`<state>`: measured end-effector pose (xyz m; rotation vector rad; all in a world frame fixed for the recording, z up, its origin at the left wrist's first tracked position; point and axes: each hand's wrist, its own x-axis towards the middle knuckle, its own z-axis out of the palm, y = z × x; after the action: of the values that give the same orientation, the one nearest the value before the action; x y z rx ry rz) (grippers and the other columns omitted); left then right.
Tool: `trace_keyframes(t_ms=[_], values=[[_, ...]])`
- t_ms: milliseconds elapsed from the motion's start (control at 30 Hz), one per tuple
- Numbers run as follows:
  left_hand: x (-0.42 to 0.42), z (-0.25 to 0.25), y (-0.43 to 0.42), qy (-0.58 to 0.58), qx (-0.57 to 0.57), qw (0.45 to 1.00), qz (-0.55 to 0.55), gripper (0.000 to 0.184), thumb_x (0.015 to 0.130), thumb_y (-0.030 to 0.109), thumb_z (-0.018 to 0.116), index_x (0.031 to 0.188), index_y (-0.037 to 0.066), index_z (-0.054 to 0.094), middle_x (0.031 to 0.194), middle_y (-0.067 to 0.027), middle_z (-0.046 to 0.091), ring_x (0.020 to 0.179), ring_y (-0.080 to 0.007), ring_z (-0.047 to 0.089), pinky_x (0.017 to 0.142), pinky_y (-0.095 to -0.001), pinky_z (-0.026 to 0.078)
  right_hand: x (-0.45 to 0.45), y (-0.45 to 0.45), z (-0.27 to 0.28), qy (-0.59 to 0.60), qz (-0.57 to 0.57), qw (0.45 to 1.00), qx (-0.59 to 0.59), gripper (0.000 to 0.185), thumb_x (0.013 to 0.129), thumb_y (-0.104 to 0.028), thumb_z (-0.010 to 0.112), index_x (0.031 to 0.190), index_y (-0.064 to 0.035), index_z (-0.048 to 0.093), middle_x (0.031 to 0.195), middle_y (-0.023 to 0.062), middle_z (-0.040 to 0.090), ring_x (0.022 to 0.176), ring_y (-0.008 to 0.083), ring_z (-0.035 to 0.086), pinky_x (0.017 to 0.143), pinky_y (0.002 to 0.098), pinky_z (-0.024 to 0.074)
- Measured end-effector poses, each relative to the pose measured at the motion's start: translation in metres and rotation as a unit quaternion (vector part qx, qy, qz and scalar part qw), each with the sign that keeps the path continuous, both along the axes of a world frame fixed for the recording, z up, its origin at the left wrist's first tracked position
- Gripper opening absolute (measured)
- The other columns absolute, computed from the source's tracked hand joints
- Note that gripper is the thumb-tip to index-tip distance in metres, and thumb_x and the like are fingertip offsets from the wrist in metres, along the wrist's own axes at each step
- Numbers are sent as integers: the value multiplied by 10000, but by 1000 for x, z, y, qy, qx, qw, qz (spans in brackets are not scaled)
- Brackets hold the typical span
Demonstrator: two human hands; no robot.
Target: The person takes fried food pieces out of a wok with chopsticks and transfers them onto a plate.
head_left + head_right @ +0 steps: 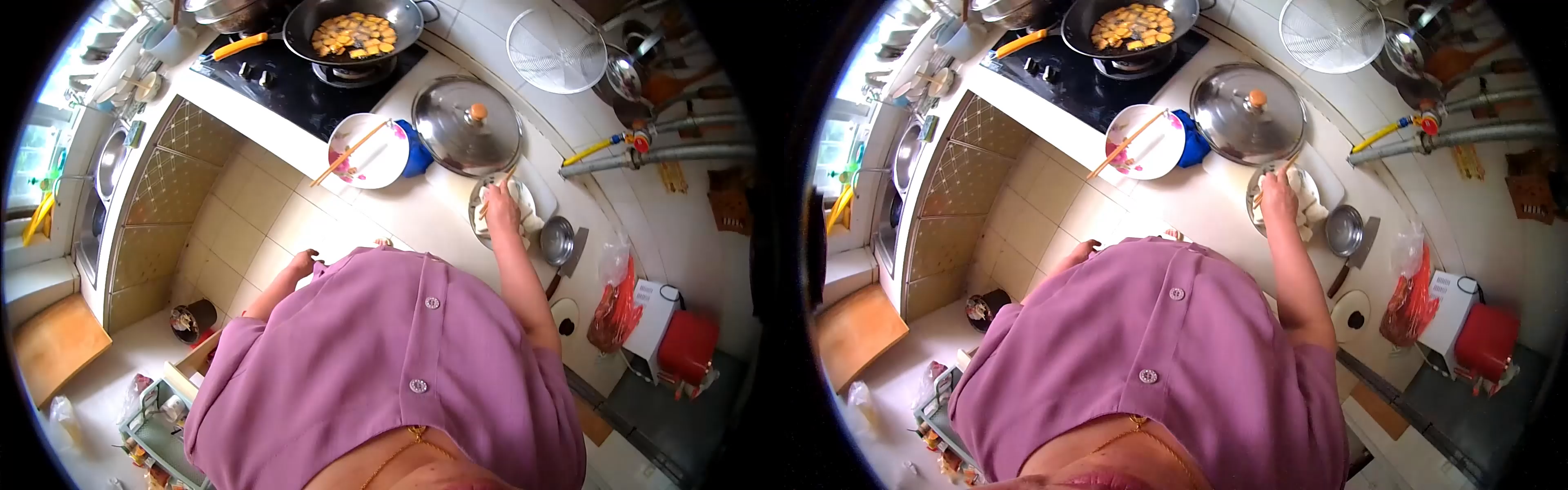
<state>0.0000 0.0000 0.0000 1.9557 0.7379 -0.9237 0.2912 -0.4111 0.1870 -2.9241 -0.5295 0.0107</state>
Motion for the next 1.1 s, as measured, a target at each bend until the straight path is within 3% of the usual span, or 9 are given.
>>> trace_keyframes(t_ms=[100, 433, 500, 700, 767, 833, 867, 1000, 1100], values=[[-11, -12, 41, -28, 20, 999, 3, 478, 802, 283, 686, 1183, 19, 567, 1029, -193, 656, 983, -289, 623, 872, -347, 480, 6, 28, -16, -24, 12, 999, -46, 169, 845, -85, 500, 983, -13, 568, 1237, 287, 493, 901, 390, 616, 788, 419, 516], [-43, -2, 33, -8, 62, 998, 27, 533, 778, 364, 673, 1187, 36, 579, 1069, -193, 643, 1013, -309, 610, 889, -345, 472, -2, 49, 20, 100, -47, 986, -125, 187, 836, -81, 510, 978, 23, 572, 1200, 260, 505, 1038, 367, 561, 848, 417, 492], [-39, 4, 26, 9, 55, 998, 35, 528, 781, 368, 674, 1185, 41, 583, 1062, -195, 646, 1016, -296, 612, 886, -332, 472, -2, 51, 32, 159, -118, 978, -66, 250, 854, -99, 493, 1065, 21, 556, 1260, 263, 468, 1118, 371, 516, 895, 419, 469], [-50, -6, 21, -22, 41, 997, 66, 467, 807, 293, 661, 1186, 35, 576, 1028, -188, 659, 994, -281, 626, 873, -320, 478, -5, 37, 29, 90, -27, 991, -92, 410, 910, -114, 371, 1308, -51, 443, 1387, 204, 389, 1178, 364, 474, 970, 415, 406], [-54, -8, 25, -52, 38, 997, 38, 426, 805, 210, 669, 1181, 31, 576, 1001, -188, 665, 974, -275, 633, 848, -331, 488, -8, 35, 26, 46, 6, 997, -54, 393, 902, -103, 400, 1284, -57, 474, 1357, 187, 432, 1178, 349, 480, 964, 401, 414], [-64, -37, 32, -3, -17, 991, 133, 371, 793, 153, 683, 1143, 61, 602, 911, -159, 675, 827, -243, 643, 753, -341, 506, -16, 38, 36, 17, 91, 994, 55, 358, 879, -99, 484, 1232, -45, 518, 1307, 170, 480, 1162, 332, 494, 926, 399, 448], [-70, -44, 33, -12, -8, 991, 132, 335, 793, 154, 677, 1114, 73, 621, 875, -146, 674, 796, -235, 637, 734, -340, 506, -23, 42, 37, -23, 112, 987, 117, 293, 875, -122, 522, 1155, -55, 580, 1180, 154, 576, 1057, 305, 567, 863, 381, 483], [-49, 46, 15, 7, 68, 995, 67, 221, 786, 192, 659, 985, 98, 681, 823, -131, 675, 774, -241, 636, 713, -336, 506, -54, 61, 42, 25, 144, 969, 200, 210, 859, -169, 579, 1041, -82, 633, 1000, 118, 652, 889, 274, 633, 755, 372, 516], [-65, 35, 27, 15, 120, 992, 33, 211, 781, 236, 667, 938, 96, 689, 869, -149, 679, 813, -279, 646, 739, -356, 509, -76, 73, 36, 25, 150, 952, 266, 115, 835, -188, 624, 800, -78, 633, 766, 95, 644, 684, 286, 625, 596, 383, 500]])
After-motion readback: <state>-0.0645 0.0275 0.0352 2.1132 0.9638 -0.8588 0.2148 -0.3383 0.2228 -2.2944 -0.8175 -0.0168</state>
